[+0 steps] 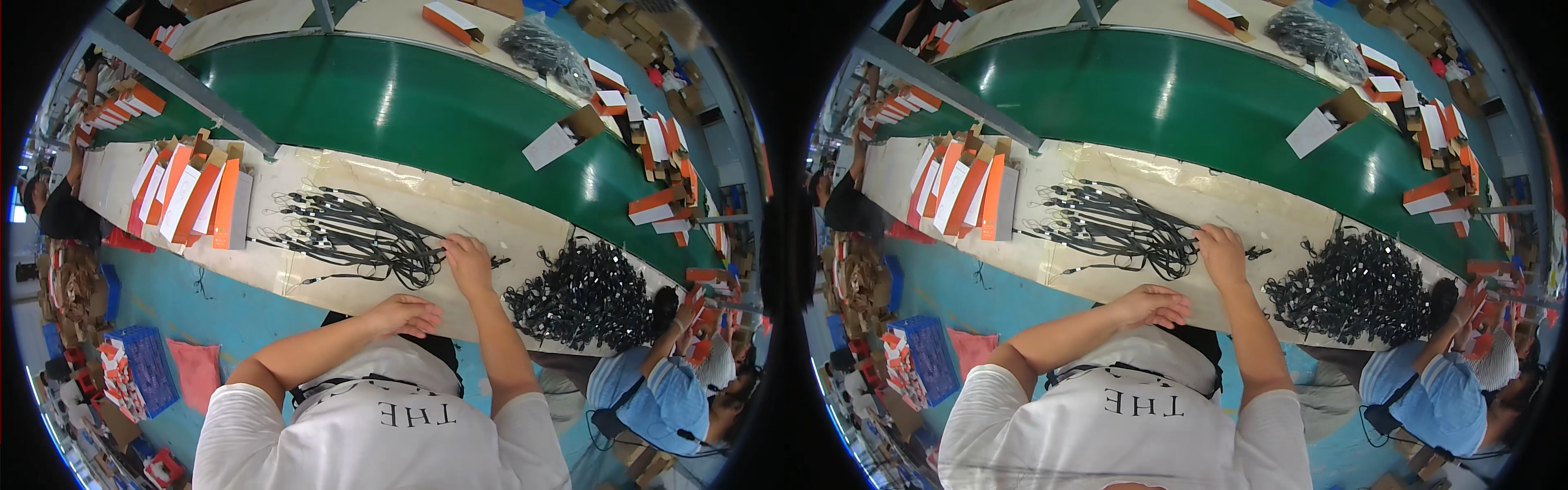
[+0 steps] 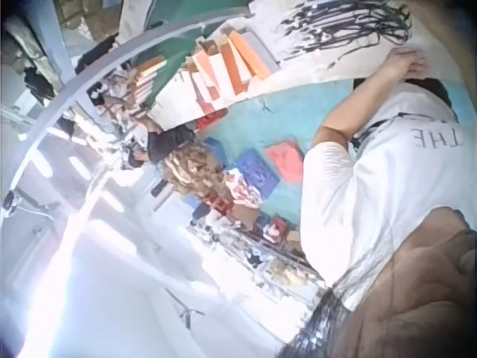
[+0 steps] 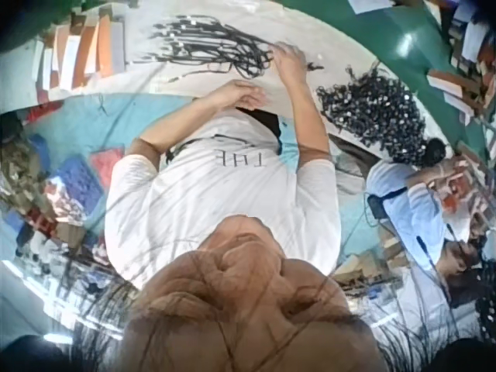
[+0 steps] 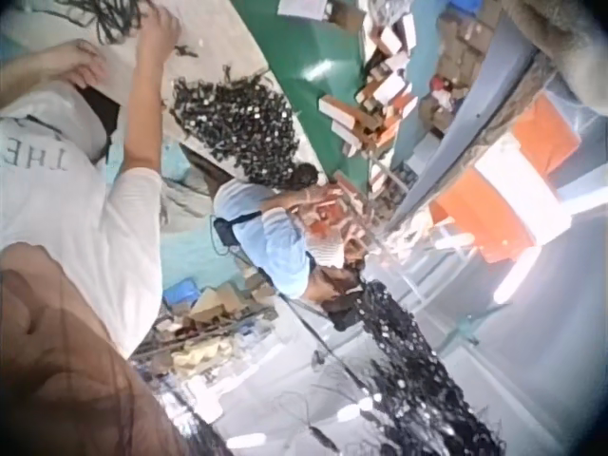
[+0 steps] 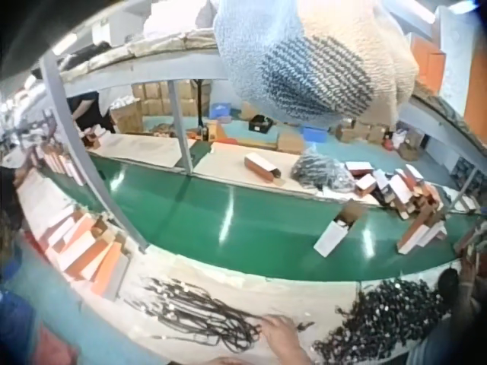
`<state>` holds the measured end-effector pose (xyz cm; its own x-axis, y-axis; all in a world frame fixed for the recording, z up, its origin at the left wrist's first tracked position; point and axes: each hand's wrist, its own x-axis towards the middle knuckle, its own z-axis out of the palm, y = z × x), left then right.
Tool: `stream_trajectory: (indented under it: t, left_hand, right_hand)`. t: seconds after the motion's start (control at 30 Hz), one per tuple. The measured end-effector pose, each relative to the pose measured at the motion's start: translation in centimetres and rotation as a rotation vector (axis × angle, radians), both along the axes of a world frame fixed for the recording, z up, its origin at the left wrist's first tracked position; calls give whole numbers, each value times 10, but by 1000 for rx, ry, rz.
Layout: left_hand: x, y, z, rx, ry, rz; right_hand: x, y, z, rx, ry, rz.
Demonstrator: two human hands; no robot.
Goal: The person sorts straps and charging cables by hand, places them into product boxes, and closes the boxes.
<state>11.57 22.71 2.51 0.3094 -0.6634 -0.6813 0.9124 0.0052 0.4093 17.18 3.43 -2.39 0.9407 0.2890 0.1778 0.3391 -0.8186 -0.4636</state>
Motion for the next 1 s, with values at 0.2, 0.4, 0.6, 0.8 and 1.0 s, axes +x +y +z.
stream_trajectory:
  t: [0.2, 0.4, 0.6, 0.8, 1.0]
  left_hand:
    - [-17, -35, 31, -130, 108, -48]
    - [10, -34, 25, -204, 313, 403]
    - [11, -10, 36, 149, -7, 212]
    - [5, -10, 59, -96, -849, -694]
    - [10, 55, 34, 944, -1191, -1553]
  right_hand:
    - [-50, -10, 69, -89, -150, -140]
    - [-151, -30, 135, 16, 263, 353]
    - [-150, -75, 167, 683, 601, -104]
    - [-59, -86, 32, 1322, 867, -335]
    - [-32, -71, -11, -113, 100, -124]
